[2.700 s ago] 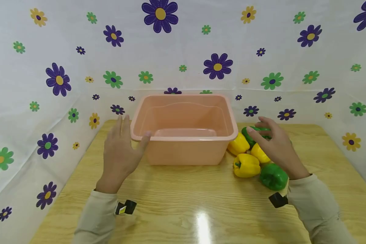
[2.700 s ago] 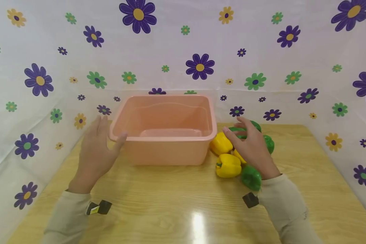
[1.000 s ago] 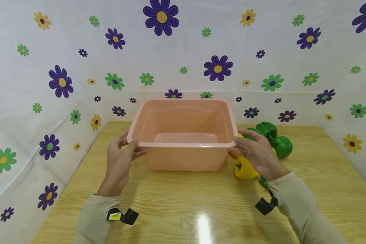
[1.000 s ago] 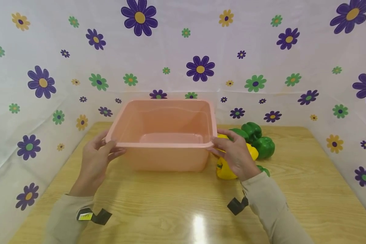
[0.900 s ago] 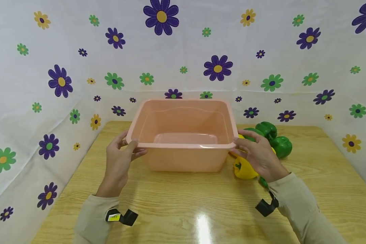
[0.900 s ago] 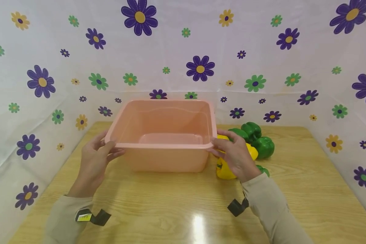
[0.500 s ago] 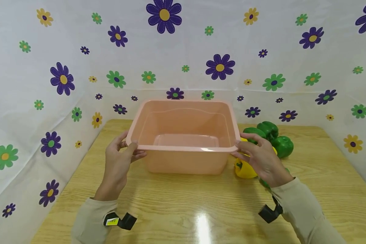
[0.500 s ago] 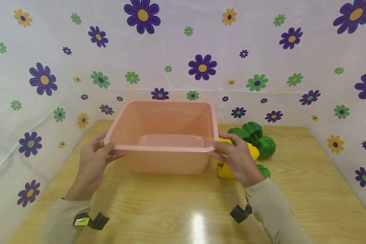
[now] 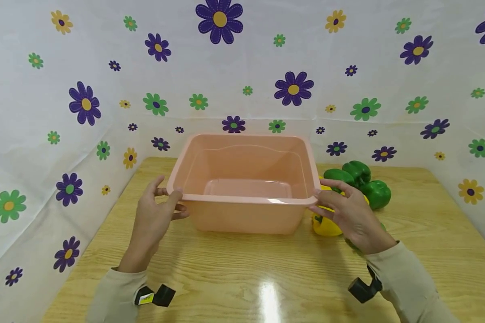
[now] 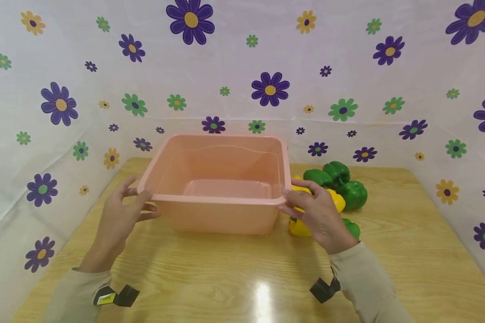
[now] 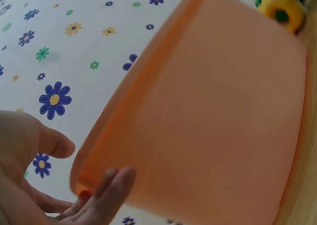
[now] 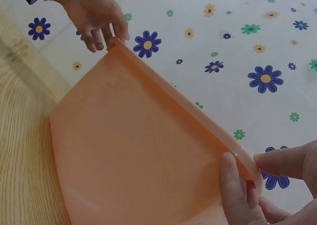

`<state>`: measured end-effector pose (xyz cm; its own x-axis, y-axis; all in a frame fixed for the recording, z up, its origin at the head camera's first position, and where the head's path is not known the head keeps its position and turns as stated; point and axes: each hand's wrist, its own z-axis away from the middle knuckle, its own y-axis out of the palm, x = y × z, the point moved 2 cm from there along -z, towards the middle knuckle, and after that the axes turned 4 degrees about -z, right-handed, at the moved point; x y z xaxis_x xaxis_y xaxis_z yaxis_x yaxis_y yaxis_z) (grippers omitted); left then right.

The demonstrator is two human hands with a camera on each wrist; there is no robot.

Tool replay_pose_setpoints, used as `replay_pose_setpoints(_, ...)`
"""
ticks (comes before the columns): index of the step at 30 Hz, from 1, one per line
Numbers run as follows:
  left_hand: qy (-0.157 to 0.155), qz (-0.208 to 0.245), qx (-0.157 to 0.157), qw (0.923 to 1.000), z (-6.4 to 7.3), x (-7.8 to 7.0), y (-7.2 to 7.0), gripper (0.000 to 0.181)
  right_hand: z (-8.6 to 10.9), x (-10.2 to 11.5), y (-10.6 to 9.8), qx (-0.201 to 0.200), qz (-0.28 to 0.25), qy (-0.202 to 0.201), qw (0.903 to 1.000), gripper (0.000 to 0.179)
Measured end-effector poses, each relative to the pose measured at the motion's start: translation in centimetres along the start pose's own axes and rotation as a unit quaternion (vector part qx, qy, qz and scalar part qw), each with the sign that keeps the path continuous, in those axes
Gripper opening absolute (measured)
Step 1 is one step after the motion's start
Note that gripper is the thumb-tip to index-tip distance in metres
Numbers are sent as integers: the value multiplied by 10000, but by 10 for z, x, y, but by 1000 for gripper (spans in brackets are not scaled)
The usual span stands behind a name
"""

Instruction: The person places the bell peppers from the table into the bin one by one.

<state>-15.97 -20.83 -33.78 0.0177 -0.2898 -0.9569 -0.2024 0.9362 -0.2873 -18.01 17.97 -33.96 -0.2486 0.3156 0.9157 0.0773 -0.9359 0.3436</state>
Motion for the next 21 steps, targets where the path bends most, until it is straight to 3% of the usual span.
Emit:
replay_pose_setpoints(3,264,-1272,-273,9912,0,-4,-9,75,0,2,-3,14,55,26,10000,60)
replay_pose_setpoints(5,517,-2090,-609,9746,1,-7,-13,76,0,3,-5,-3,81,30,10000,62)
replay_pose_setpoints(7,833,-2729,-991,9533,3,-13,-12,76,0,5,-6,-27,82,47,10000,66)
replay_pose_setpoints(10,1540,-3047,-1383,9297,5,-22,-4,75,-1,6,-5,-9,118,68,9999,70)
replay_pose_setpoints(13,2513,-3299,-1562,8964,5,-30,8,79,-2,5,-4,5,106,102,9999,72)
replay_pose_setpoints(17,3671,-3477,-1443,8506,3,-37,26,83,-2,3,-2,-4,77,108,9999,72)
replay_pose_setpoints(21,4180,-3749,-987,8216,2,-42,45,83,-3,2,-1,7,83,96,9999,71)
